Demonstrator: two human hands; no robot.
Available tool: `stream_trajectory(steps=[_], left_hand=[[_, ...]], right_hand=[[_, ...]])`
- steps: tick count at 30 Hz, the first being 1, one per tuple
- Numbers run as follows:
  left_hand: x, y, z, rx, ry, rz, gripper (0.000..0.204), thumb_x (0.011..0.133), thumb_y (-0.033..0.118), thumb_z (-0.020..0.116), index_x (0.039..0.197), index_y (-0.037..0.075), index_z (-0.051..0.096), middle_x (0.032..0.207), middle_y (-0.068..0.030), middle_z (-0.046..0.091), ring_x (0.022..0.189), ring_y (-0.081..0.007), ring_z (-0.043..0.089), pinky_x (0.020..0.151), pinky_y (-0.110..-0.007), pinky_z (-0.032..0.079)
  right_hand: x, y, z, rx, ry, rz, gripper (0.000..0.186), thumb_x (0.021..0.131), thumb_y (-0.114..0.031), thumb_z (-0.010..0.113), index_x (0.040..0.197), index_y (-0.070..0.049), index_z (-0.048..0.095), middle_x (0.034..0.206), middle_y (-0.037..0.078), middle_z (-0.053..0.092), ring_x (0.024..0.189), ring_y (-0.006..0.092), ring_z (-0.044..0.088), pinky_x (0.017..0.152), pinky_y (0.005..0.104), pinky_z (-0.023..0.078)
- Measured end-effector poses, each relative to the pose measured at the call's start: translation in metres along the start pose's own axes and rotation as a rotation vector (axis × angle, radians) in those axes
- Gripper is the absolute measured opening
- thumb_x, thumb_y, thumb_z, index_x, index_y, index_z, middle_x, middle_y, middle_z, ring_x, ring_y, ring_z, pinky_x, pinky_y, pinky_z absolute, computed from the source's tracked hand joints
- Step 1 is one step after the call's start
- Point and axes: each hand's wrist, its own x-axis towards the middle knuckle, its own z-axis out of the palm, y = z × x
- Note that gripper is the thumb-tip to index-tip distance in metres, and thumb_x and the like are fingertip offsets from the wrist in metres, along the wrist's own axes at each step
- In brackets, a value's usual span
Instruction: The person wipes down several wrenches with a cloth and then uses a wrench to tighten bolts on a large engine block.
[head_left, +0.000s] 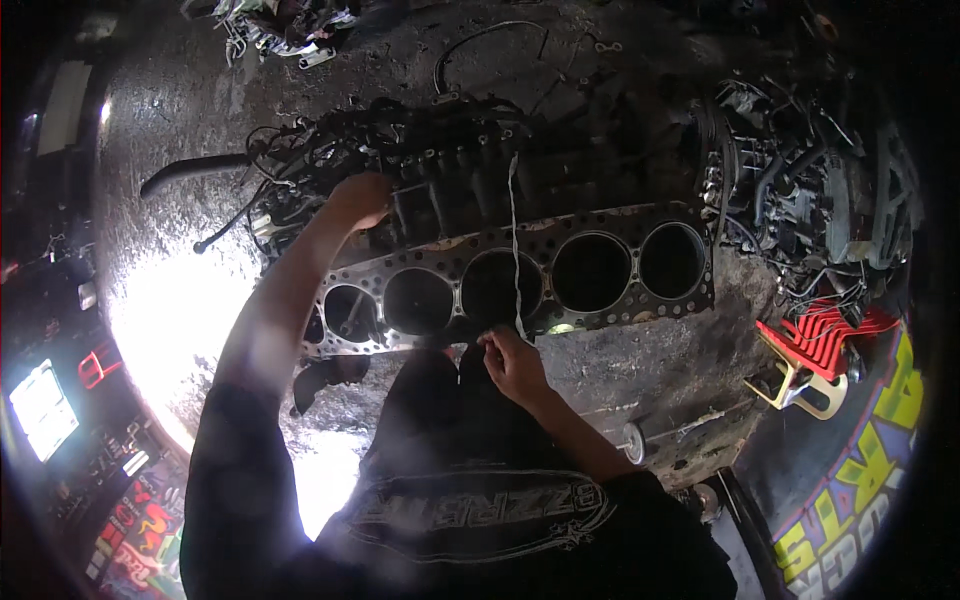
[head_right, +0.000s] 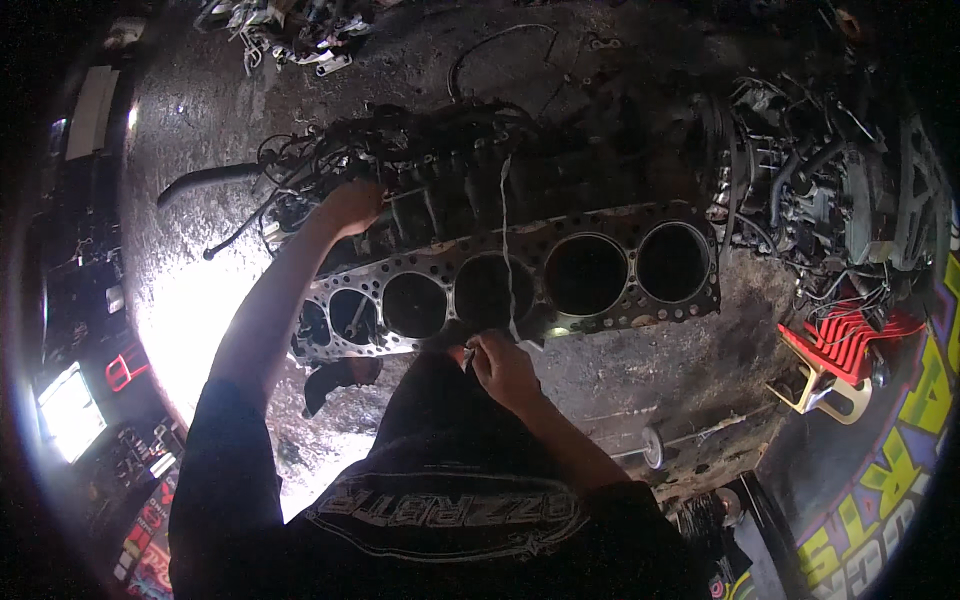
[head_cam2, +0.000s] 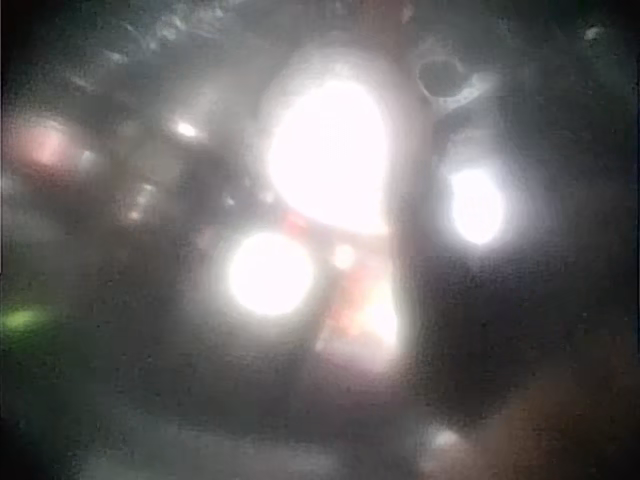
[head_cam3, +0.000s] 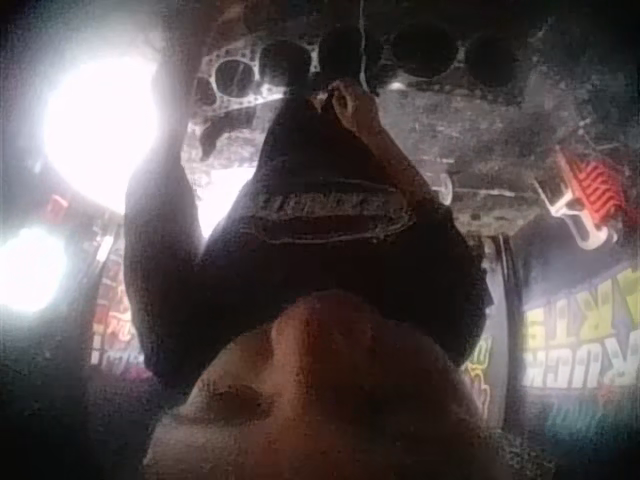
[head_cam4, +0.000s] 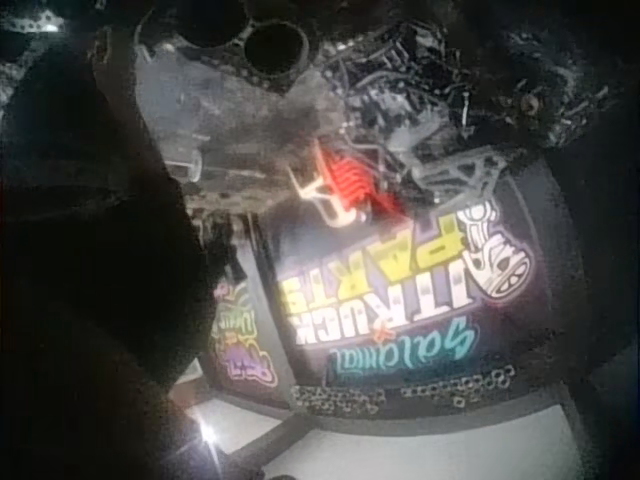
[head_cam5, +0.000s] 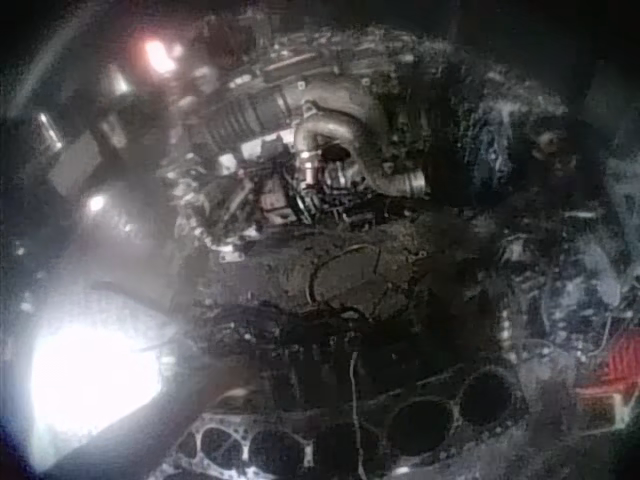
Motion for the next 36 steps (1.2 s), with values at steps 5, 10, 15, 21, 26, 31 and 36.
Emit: stream_trajectory(steps=[5, 10, 15, 21, 26, 31, 36], left_hand=[[-0.007, 0.026, 0.002, 0.051, -0.066, 0.005, 0.025, 0.093, 0.014, 0.054, 0.112, 0.004, 0.066, 0.106, -0.0217, 0.070, 0.103, -0.0396, 0.068, 0.086, -0.050, 0.057], [-0.016, 0.006, 0.008, 0.039, -0.064, -0.026, 0.028, 0.093, 0.012, 0.052, 0.117, 0.007, 0.064, 0.110, -0.0200, 0.070, 0.103, -0.0385, 0.068, 0.085, -0.049, 0.057], [-0.027, 0.007, 0.013, 0.002, 0.049, -0.049, 0.031, 0.092, 0.010, 0.051, 0.121, 0.010, 0.064, 0.106, -0.0176, 0.070, 0.101, -0.0378, 0.068, 0.084, -0.048, 0.058], [-0.046, 0.007, 0.014, -0.384, 0.394, 0.002, 0.025, 0.096, 0.024, 0.059, 0.107, 0.005, 0.072, 0.108, -0.0147, 0.071, 0.101, -0.0320, 0.070, 0.081, -0.042, 0.057], [-0.049, -0.008, 0.040, -0.882, 0.308, -0.047, 0.026, 0.097, 0.021, 0.061, 0.118, 0.010, 0.071, 0.115, -0.0131, 0.071, 0.097, -0.0258, 0.071, 0.081, -0.036, 0.054], [-0.048, -0.021, 0.052, -0.913, 0.331, 0.081, 0.023, 0.098, 0.022, 0.058, 0.116, 0.010, 0.068, 0.109, -0.0134, 0.069, 0.096, -0.0285, 0.069, 0.085, -0.039, 0.054], [-0.053, -0.025, 0.054, -0.723, 0.440, 0.147, 0.024, 0.100, 0.029, 0.061, 0.113, 0.009, 0.068, 0.106, -0.0105, 0.067, 0.096, -0.0259, 0.068, 0.086, -0.039, 0.054]], right_hand=[[0.004, 0.003, -0.012, -0.008, -0.053, 0.078, 0.013, 0.091, -0.007, 0.063, 0.105, -0.008, 0.063, 0.095, 0.014, 0.069, 0.087, 0.0348, 0.070, 0.073, 0.0425, 0.056], [0.019, -0.005, -0.018, 0.030, -0.055, 0.019, 0.014, 0.091, -0.006, 0.062, 0.105, -0.006, 0.063, 0.095, 0.015, 0.068, 0.088, 0.0340, 0.070, 0.073, 0.0409, 0.056], [0.016, -0.010, -0.007, 0.019, -0.040, -0.034, 0.013, 0.091, -0.006, 0.063, 0.104, -0.006, 0.063, 0.093, 0.013, 0.067, 0.081, 0.0315, 0.070, 0.069, 0.0390, 0.055], [0.026, -0.041, 0.056, 0.013, -0.294, -0.140, 0.026, 0.089, -0.012, 0.068, 0.113, -0.006, 0.063, 0.102, 0.011, 0.067, 0.089, 0.0293, 0.069, 0.075, 0.0406, 0.056], [0.032, -0.055, 0.141, -0.246, -0.281, -0.529, 0.044, 0.088, -0.021, 0.071, 0.127, -0.005, 0.060, 0.132, 0.017, 0.056, 0.122, 0.0330, 0.056, 0.097, 0.0415, 0.052], [0.028, -0.044, 0.184, -0.335, -0.348, -0.431, 0.037, 0.092, -0.020, 0.067, 0.125, -0.006, 0.062, 0.135, 0.016, 0.054, 0.122, 0.0331, 0.057, 0.098, 0.0419, 0.051], [0.036, -0.046, 0.196, -0.353, -0.348, -0.393, 0.032, 0.092, -0.013, 0.061, 0.124, -0.009, 0.064, 0.126, 0.016, 0.058, 0.112, 0.0320, 0.062, 0.094, 0.0428, 0.053]])
